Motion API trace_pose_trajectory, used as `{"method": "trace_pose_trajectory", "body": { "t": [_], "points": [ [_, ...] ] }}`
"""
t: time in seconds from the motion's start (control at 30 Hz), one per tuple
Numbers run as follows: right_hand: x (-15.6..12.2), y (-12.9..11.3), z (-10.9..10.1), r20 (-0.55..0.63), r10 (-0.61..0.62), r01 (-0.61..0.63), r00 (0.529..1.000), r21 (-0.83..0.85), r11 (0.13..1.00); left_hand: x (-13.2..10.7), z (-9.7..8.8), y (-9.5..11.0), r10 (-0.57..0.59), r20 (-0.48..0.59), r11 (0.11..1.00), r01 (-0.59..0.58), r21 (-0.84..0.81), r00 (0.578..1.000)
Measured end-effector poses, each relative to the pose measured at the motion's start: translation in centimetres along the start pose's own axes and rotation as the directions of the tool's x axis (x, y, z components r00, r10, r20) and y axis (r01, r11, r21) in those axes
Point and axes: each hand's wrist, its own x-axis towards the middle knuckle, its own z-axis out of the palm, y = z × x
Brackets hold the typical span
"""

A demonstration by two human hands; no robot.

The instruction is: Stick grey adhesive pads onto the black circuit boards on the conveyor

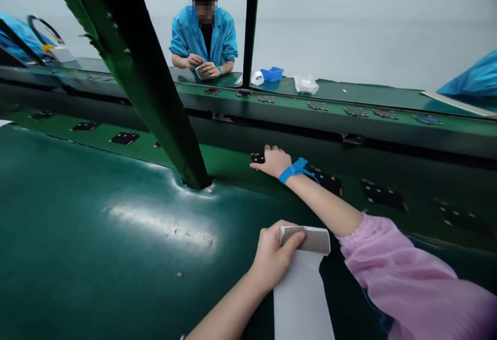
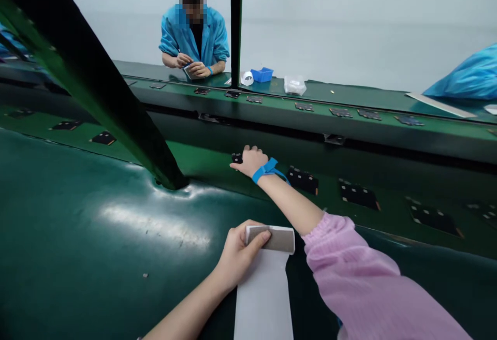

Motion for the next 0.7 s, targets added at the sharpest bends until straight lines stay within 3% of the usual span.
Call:
{"method": "trace_pose_trajectory", "body": {
  "t": [0.13,0.27,0.37,0.43,0.53,0.63,0.7],
  "points": [
    [-0.6,-0.5,-1.2,0.062,0.005,-0.006,0.998,0.022,1.000,0.0,-0.1,-0.3,0.000,0.003,1.000,0.000,-0.004,1.000],
    [-0.8,2.5,-3.1,-0.017,0.099,-0.097,0.995,0.108,0.989,0.1,-0.1,-0.6,0.012,0.000,1.000,-0.012,0.022,1.000],
    [-2.6,5.4,-3.5,-0.062,0.196,-0.186,0.979,0.145,0.972,0.1,0.0,-0.6,0.021,-0.001,0.999,-0.021,0.036,1.000],
    [-4.5,7.1,-3.1,-0.120,0.275,-0.258,0.954,0.142,0.956,0.1,0.0,-0.6,0.025,-0.002,0.999,-0.025,0.041,1.000],
    [-7.3,9.1,-2.4,-0.194,0.444,-0.440,0.875,0.067,0.895,0.1,-0.1,-0.6,0.038,-0.008,0.998,-0.037,0.051,0.999],
    [-9.0,10.7,-2.4,-0.094,0.566,-0.565,0.819,0.038,0.824,0.1,-0.1,-0.5,0.044,-0.028,0.997,-0.042,0.069,0.999],
    [-9.4,11.7,-3.0,-0.034,0.564,-0.560,0.825,0.082,0.825,0.1,-0.2,-0.5,0.043,-0.035,0.996,-0.040,0.080,0.998]
  ]
}}
